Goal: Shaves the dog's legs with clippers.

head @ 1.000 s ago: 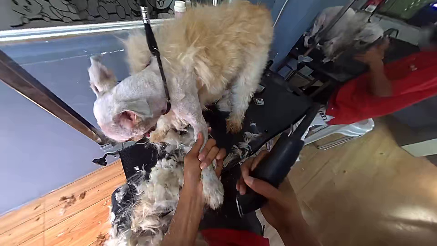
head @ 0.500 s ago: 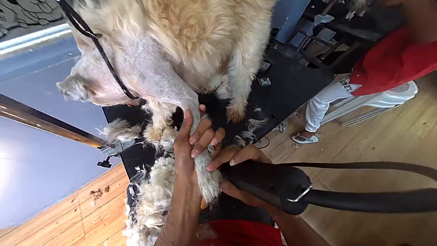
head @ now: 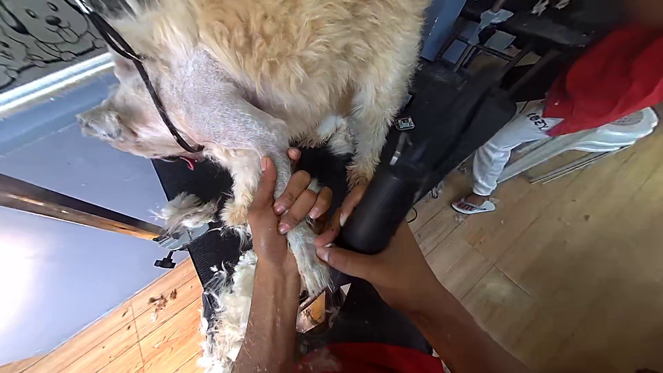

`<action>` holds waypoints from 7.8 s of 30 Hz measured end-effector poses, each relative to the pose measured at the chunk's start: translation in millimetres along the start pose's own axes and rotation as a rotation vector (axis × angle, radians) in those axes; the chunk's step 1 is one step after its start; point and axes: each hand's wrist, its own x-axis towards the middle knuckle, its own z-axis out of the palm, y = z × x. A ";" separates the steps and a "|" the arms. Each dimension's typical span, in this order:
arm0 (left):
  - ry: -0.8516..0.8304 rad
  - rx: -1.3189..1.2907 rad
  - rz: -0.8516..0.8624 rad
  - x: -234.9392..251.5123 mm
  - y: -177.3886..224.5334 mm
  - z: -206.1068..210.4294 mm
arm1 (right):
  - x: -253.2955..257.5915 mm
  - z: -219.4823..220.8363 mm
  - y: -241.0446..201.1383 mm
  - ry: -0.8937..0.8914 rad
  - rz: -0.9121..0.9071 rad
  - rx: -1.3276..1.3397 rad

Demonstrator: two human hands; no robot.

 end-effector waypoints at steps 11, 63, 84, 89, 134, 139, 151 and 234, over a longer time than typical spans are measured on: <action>0.002 0.094 -0.086 13.2 -2.9 -7.9 | 29.9 -15.8 -13.5 0.057 0.633 0.478; 0.278 0.244 0.121 39.7 9.5 -25.5 | -14.1 26.7 24.7 0.766 -0.472 -0.491; 0.173 0.303 0.134 32.9 21.2 -10.3 | -14.1 35.5 20.3 0.758 -0.477 -0.258; 0.125 0.294 0.100 26.6 20.4 -8.6 | 2.9 45.3 31.5 0.780 -0.533 -0.224; 0.216 0.228 -0.082 28.9 8.5 2.2 | 37.3 -34.4 19.9 -0.246 -0.486 -0.268; 0.221 0.255 -0.063 29.6 13.6 4.4 | 47.1 -29.1 21.7 -0.293 -0.554 -0.270; 0.179 0.239 -0.057 28.7 17.9 1.9 | 57.4 -26.5 14.0 -0.301 -0.239 -0.131; 0.167 0.288 0.020 35.2 8.8 -5.5 | -3.3 32.1 34.1 0.653 -0.519 0.029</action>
